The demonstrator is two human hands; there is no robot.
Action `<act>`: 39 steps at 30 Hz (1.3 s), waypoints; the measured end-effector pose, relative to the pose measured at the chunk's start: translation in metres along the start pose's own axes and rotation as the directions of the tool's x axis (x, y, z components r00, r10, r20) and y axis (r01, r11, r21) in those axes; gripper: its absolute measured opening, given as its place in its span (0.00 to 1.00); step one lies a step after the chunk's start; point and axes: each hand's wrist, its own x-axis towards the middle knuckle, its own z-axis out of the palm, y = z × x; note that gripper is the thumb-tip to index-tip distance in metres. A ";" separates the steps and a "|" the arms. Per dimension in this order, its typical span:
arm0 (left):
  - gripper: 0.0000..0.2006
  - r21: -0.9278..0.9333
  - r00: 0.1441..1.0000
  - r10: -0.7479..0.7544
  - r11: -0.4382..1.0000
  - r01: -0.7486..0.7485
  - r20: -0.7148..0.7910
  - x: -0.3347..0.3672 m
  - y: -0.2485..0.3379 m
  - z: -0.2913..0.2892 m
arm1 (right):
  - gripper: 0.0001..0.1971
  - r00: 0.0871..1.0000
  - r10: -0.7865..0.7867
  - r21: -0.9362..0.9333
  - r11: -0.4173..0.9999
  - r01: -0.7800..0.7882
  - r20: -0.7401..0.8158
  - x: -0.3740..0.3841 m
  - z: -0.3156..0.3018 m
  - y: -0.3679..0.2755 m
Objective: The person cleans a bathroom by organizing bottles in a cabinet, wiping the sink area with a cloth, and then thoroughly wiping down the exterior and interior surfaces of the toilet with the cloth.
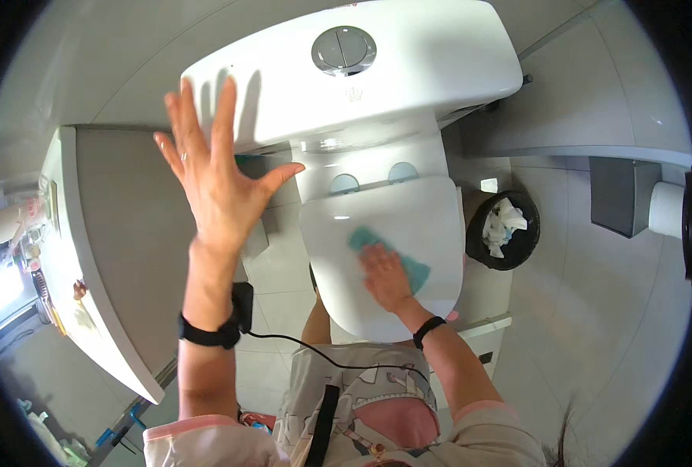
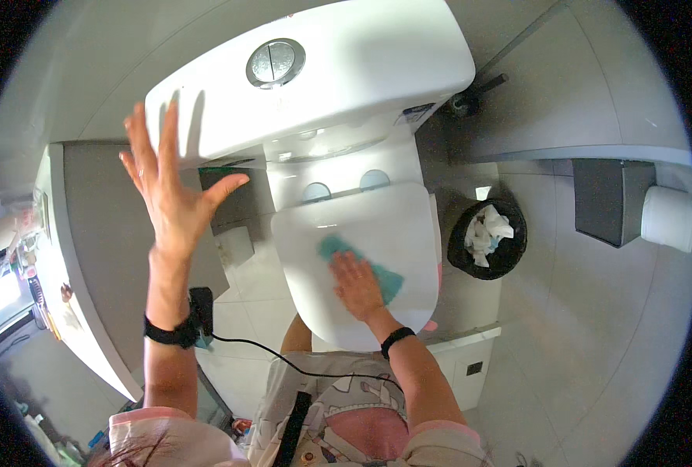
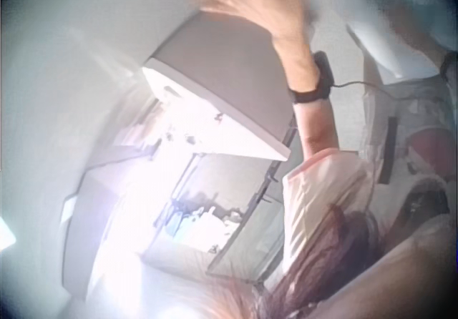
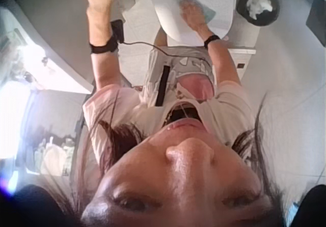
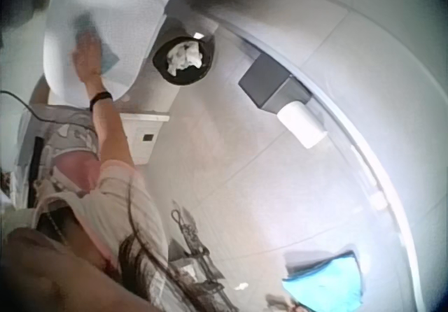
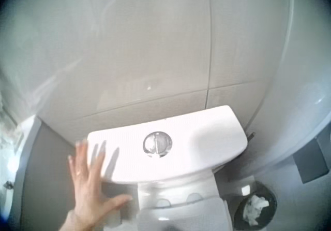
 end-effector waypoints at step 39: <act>0.50 -0.371 0.677 0.474 0.877 -0.305 0.562 0.113 -0.065 -0.009 | 0.42 0.921 -0.309 -0.479 0.862 0.166 -0.237 0.091 -0.403 0.015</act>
